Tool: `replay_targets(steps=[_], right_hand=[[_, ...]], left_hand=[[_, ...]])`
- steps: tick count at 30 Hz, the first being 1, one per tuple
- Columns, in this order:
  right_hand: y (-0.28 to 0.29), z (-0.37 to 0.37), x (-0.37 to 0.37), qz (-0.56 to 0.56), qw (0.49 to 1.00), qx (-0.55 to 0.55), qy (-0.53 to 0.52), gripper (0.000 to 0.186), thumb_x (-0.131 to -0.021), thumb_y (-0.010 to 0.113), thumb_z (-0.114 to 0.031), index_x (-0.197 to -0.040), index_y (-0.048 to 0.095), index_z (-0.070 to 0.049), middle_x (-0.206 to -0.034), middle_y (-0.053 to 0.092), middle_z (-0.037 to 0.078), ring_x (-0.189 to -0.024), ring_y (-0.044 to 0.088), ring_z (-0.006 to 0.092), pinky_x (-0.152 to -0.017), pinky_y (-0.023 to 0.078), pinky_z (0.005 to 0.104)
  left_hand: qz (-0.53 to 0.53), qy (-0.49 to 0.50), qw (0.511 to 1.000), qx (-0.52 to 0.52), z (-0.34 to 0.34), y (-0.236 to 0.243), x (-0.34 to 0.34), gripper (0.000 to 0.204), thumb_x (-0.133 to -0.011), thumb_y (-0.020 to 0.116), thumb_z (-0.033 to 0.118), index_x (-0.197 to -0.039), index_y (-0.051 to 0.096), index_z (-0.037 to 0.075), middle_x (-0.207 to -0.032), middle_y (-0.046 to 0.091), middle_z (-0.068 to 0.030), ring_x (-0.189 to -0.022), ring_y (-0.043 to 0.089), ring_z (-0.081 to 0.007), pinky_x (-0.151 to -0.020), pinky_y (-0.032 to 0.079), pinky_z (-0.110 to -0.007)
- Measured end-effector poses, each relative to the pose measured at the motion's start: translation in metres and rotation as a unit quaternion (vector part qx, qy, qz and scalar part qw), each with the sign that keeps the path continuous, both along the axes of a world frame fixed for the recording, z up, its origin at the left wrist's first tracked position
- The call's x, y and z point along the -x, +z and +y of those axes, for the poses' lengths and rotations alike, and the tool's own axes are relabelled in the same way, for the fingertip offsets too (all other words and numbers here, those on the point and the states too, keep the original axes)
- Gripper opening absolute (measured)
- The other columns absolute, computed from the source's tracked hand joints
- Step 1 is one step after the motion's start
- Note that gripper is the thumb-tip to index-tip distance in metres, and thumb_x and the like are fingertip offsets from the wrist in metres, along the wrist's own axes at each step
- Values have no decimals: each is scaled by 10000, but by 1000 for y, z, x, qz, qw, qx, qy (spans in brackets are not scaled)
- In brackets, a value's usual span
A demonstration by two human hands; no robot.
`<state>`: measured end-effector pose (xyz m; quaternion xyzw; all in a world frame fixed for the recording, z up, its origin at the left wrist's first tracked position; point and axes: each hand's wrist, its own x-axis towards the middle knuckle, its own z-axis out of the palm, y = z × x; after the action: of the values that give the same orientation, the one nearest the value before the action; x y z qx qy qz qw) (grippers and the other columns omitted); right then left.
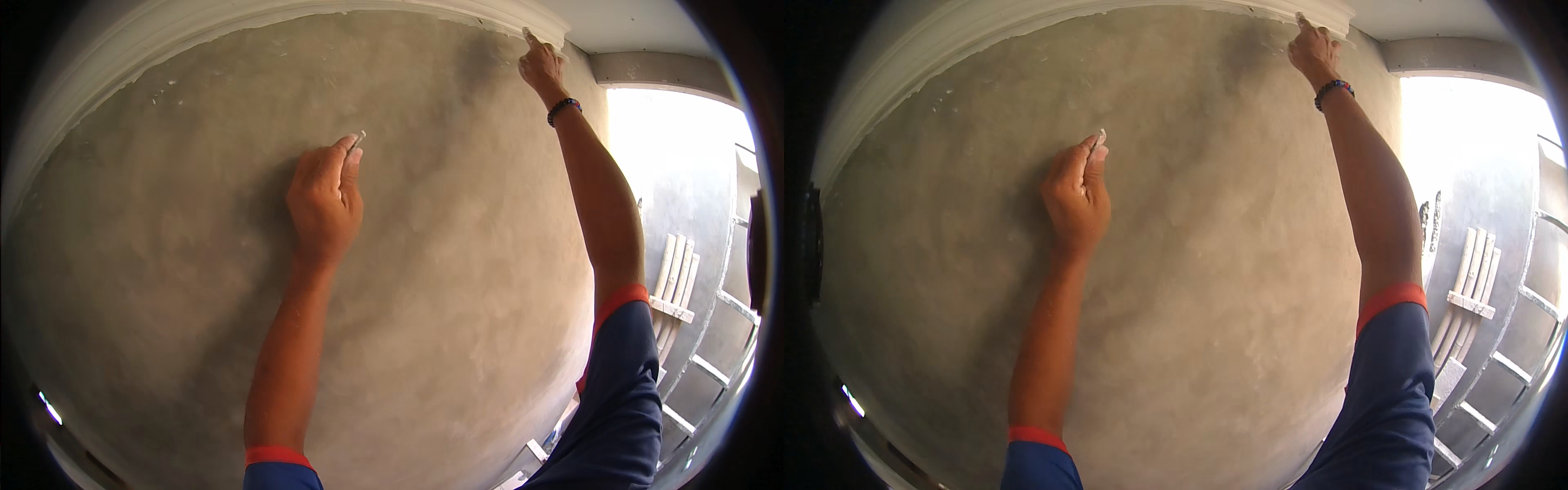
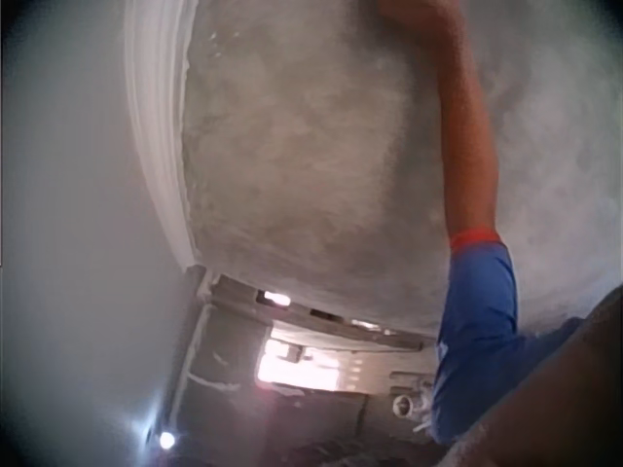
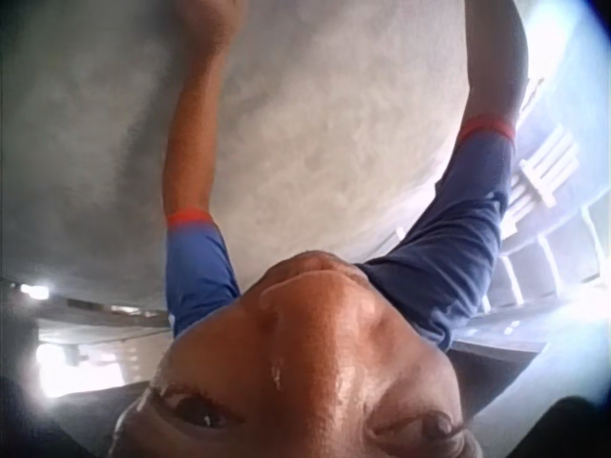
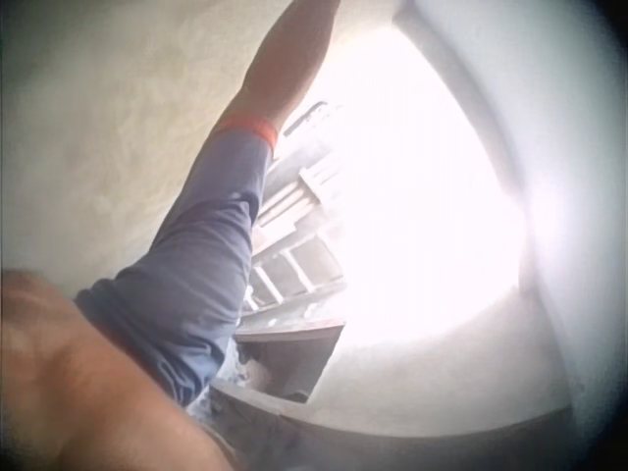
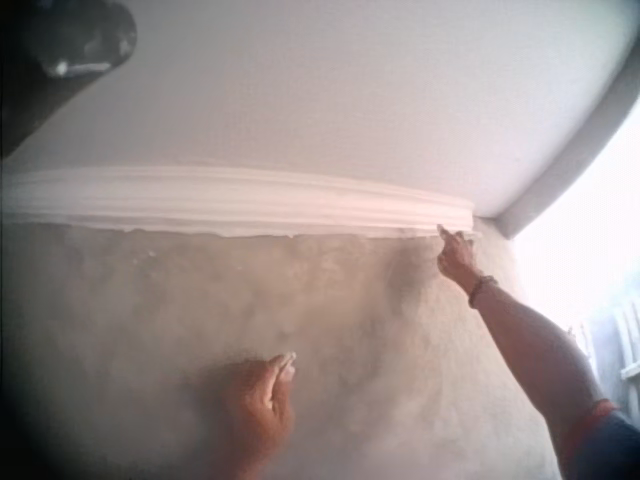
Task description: The person applies putty along the edge of a decorative ceiling cornice using a scraper and their fingers to fill gaps.
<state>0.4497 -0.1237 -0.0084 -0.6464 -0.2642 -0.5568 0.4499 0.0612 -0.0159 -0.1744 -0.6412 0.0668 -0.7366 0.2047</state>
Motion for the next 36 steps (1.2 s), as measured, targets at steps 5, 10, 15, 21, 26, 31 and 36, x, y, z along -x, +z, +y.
replay_targets(steps=[5, 10, 15, 21, 26, 31, 36], right_hand=[[15, 22, 25, 165, 984, 63, 9, 486, -946, 502, -298, -1421, 402, -331, -1509, 335, 5, -1360, 332, 326, -1008, 344, 638], [53, 64, -11, 32, 972, 232, -27, 522, -941, 509, -404, -1435, 375, -304, -1491, 358, 1, -1369, 312, 362, -996, 322, 685], [89, 45, -27, 107, 983, 132, 71, 515, -920, 527, -416, -1406, 427, -276, -1472, 391, 13, -1369, 314, 362, -1008, 292, 700], [47, 67, 64, 26, 992, -3, 120, 430, -881, 555, -315, -1303, 563, -232, -1347, 516, 123, -1300, 400, 333, -1038, 289, 640], [-17, 50, 119, -308, 910, -49, 274, 332, -823, 634, -241, -1101, 676, -63, -1056, 628, 182, -1046, 553, 340, -949, 409, 453], [-41, 14, 64, -263, 927, -55, 262, 313, -807, 674, -259, -976, 678, 4, -1003, 640, 187, -989, 578, 369, -852, 461, 442], [-57, -42, 39, -118, 976, 100, 156, 196, -782, 637, -189, -886, 637, -24, -996, 635, 218, -967, 594, 378, -801, 470, 468]], left_hand=[[-11, 43, 999, -15, 0, -6, 10, 136, -887, 641, 90, -990, 670, 7, -817, 650, -95, -744, 602, -252, -642, 485, -348], [-8, 41, 999, 4, 1, -10, 6, 132, -910, 620, 90, -994, 684, 11, -804, 642, -86, -725, 584, -224, -642, 463, -335], [7, 16, 999, -31, -17, 8, -9, 128, -881, 645, 107, -979, 671, 30, -823, 649, -78, -739, 590, -241, -631, 482, -348], [3, 19, 1000, -23, -7, 0, 1, 119, -890, 635, 95, -975, 668, 18, -807, 633, -81, -731, 578, -240, -636, 471, -343], [6, 4, 1000, -4, 2, -7, 10, 115, -897, 628, 76, -978, 669, 5, -801, 628, -88, -726, 573, -233, -644, 463, -339], [10, -8, 999, -37, -2, 0, 4, 104, -895, 633, 77, -959, 665, 1, -802, 630, -93, -725, 575, -233, -639, 464, -339], [17, 17, 1000, -20, -3, -5, 7, 101, -892, 637, 78, -952, 664, 1, -798, 630, -91, -725, 575, -242, -637, 464, -339]])
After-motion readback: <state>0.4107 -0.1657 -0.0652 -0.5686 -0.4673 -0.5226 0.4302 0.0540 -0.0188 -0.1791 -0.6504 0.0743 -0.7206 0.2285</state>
